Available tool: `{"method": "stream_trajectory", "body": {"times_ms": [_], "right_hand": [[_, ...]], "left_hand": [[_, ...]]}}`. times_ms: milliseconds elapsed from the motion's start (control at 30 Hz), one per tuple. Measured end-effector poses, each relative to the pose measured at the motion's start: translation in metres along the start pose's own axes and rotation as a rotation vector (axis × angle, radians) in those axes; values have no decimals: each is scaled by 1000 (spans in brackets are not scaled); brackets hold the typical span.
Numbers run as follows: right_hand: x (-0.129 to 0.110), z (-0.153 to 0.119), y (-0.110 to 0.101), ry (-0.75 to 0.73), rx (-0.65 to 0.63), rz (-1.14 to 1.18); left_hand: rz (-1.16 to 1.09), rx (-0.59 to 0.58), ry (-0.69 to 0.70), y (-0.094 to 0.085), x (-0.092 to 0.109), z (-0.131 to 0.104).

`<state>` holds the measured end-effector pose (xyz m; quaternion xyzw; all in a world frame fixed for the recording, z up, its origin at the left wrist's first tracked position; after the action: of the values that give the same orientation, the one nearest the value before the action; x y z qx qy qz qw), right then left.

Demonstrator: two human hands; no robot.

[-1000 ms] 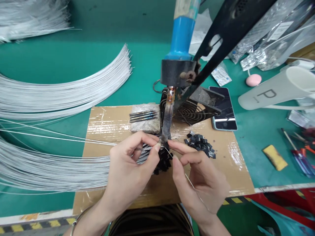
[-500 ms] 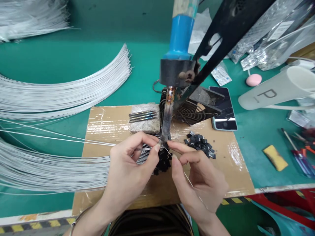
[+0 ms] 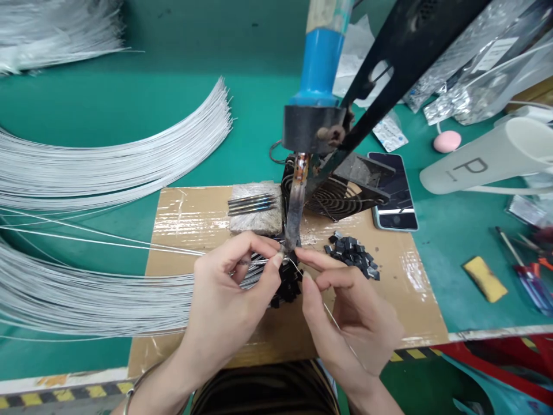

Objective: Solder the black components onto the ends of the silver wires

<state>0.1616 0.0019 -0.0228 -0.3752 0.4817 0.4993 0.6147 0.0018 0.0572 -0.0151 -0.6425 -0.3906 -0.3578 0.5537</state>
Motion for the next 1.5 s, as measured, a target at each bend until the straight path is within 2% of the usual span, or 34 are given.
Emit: {"method": "stream_trajectory", "body": {"times_ms": [300, 667, 1067, 1333, 1500], "right_hand": [[-2, 1, 1, -47, 7, -19], [-2, 0, 0, -31, 6, 7], [-5, 1, 2, -83, 19, -79], [-3, 0, 2, -53, 12, -94], [-5, 0, 2, -110, 3, -137]], "left_hand": [[7, 2, 9, -1, 2, 1], [23, 20, 2, -2, 1, 0], [43, 19, 14, -2, 1, 0], [41, 16, -5, -1, 0, 0], [59, 6, -6, 0, 1, 0]]}}
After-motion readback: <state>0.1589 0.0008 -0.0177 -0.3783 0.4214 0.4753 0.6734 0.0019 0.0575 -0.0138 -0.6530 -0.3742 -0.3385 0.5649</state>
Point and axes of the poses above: each hand's wrist, its own z-axis towards the middle knuckle, its own y-axis out of the palm, x = y × z, the point moved 6 cm from there along z, towards the middle knuckle, and after that the axes turned 14 degrees about z, right-handed, at the moved point
